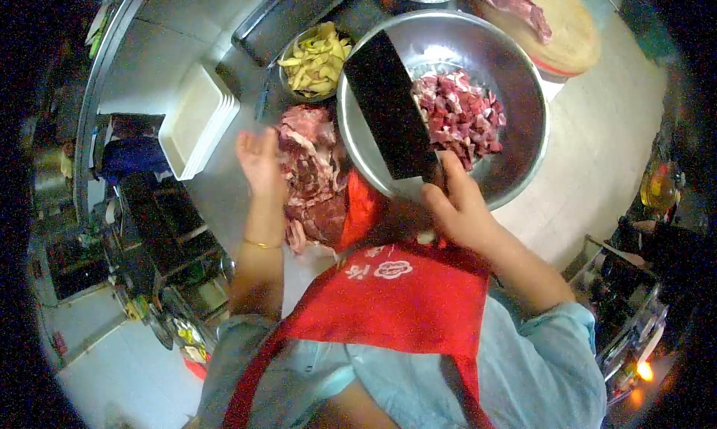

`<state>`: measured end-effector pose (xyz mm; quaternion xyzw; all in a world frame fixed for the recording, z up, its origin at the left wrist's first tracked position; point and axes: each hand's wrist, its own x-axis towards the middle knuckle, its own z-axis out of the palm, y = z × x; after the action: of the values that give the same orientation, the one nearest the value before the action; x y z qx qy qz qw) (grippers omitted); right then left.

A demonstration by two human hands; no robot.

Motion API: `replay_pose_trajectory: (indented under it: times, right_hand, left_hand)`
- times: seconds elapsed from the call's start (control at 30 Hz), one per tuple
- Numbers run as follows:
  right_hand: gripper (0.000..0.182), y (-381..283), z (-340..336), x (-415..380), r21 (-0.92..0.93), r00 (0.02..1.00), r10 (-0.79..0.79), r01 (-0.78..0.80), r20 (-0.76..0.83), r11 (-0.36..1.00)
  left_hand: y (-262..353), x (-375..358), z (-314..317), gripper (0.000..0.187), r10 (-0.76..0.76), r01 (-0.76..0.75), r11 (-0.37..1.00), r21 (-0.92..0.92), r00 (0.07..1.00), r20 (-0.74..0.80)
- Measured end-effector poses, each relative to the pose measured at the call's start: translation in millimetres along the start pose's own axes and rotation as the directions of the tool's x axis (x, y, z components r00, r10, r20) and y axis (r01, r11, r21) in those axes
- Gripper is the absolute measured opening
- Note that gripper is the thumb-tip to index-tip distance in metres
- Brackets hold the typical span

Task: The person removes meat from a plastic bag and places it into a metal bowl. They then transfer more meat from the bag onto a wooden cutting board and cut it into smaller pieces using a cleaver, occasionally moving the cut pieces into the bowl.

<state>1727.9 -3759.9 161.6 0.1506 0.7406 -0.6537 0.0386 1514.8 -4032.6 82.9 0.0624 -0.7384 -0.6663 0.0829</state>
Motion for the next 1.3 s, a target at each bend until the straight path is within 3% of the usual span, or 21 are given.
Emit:
replay_pose_trajectory:
  times: [0.03,0.07,0.1,0.17,0.27,0.33,0.37,0.4,0.5,0.53,0.63,0.67,0.77,0.83,0.93,1.03,1.07,1.17,1.27,1.3]
  right_hand:
    - [0.036,-3.5,-2.9,1.5,0.036,1.0,0.022,-0.021,-0.009,0.999]
    - [0.036,-5.3,-5.4,1.0,0.019,0.999,0.051,-0.051,-0.006,0.999]
    - [0.036,-3.4,-6.4,-0.2,-0.004,0.999,0.051,-0.051,0.003,0.999]
    - [0.036,3.8,-6.7,-3.0,-0.054,0.999,0.017,-0.015,0.032,0.998]
    - [0.037,-6.9,-3.1,-2.1,-0.092,0.995,-0.04,0.049,0.097,0.995]
    - [0.039,-2.6,-0.6,1.5,-0.129,0.98,-0.141,0.159,0.137,0.979]
    - [0.04,-4.6,0.1,3.0,-0.148,0.978,-0.112,0.139,0.173,0.979]
    - [0.04,-8.7,0.7,4.9,-0.168,0.975,-0.086,0.122,0.206,0.978]
    - [0.04,-19.6,3.9,13.3,-0.276,0.955,-0.055,0.139,0.292,0.951]
    - [0.04,-23.0,6.7,15.6,-0.298,0.949,-0.055,0.153,0.311,0.942]
    - [0.037,-26.5,16.3,25.1,-0.397,0.923,-0.145,0.29,0.356,0.871]
    - [0.037,-31.8,19.8,32.1,-0.437,0.909,-0.149,0.324,0.388,0.839]
    - [0.035,-50.1,34.4,55.9,-0.576,0.882,-0.136,0.405,0.452,0.71]
    - [0.034,-58.2,46.2,76.2,-0.635,0.869,-0.128,0.442,0.478,0.633]
    - [0.031,-52.5,71.0,116.1,-0.62,0.9,-0.154,0.397,0.408,0.677]
    - [0.033,-42.4,80.7,142.2,-0.422,0.886,-0.348,0.454,0.305,0.785]
    - [0.032,-60.2,73.9,136.1,-0.478,0.917,-0.25,0.378,0.312,0.793]
    - [0.031,-62.6,42.1,124.9,-0.353,0.872,-0.312,0.447,0.378,0.822]
    - [0.031,-80.9,14.8,93.5,-0.293,0.828,-0.243,0.43,0.505,0.854]
    - [0.034,-85.5,10.4,84.6,-0.357,0.827,-0.137,0.377,0.546,0.854]
  left_hand:
    - [-11.7,-4.4,2.7,0.061,0.157,-0.161,0.96,0.227,0.987,0.037]
    - [-21.8,0.5,2.6,0.073,0.372,-0.414,0.819,0.397,0.91,0.182]
    - [26.2,-16.5,13.5,0.074,0.249,-0.392,0.601,0.697,0.92,0.303]
    - [19.4,-9.4,18.6,0.076,0.277,-0.399,0.422,0.814,0.912,0.303]
    - [12.5,18.2,10.9,0.077,0.264,-0.734,0.164,0.659,0.676,0.687]
    - [36.9,23.2,12.7,0.073,-0.057,-0.577,0.348,0.739,0.773,0.631]
    - [46.5,25.2,11.8,0.071,-0.222,-0.471,0.411,0.781,0.779,0.586]
    - [40.5,23.0,6.8,0.059,-0.109,-0.495,0.362,0.79,0.819,0.564]
    - [42.0,14.6,4.6,0.048,-0.135,-0.486,0.303,0.82,0.83,0.541]
    - [41.9,9.7,-0.6,0.043,-0.082,-0.488,0.374,0.788,0.83,0.552]
    - [43.1,6.3,-19.5,0.039,-0.126,-0.369,0.558,0.744,0.848,0.515]
    - [45.9,5.6,-25.0,0.035,-0.085,-0.405,0.55,0.73,0.843,0.531]
    - [72.6,6.2,-35.2,0.033,-0.126,-0.553,0.337,0.762,0.775,0.619]
    - [90.5,4.7,-42.0,0.029,-0.087,-0.686,0.27,0.676,0.682,0.727]
    - [109.0,-5.1,-47.2,0.026,0.032,-0.816,0.253,0.52,0.545,0.838]
    - [115.3,-12.7,-49.6,0.027,0.094,-0.853,0.21,0.478,0.505,0.858]
    - [113.6,-13.0,-55.5,0.026,0.108,-0.842,0.183,0.507,0.53,0.841]
    - [112.1,-16.1,-67.7,0.024,0.131,-0.83,0.21,0.518,0.548,0.826]
    - [115.6,-19.7,-62.4,0.022,0.176,-0.82,0.27,0.505,0.557,0.811]
    - [116.8,-21.0,-61.2,0.021,0.166,-0.82,0.275,0.502,0.555,0.815]
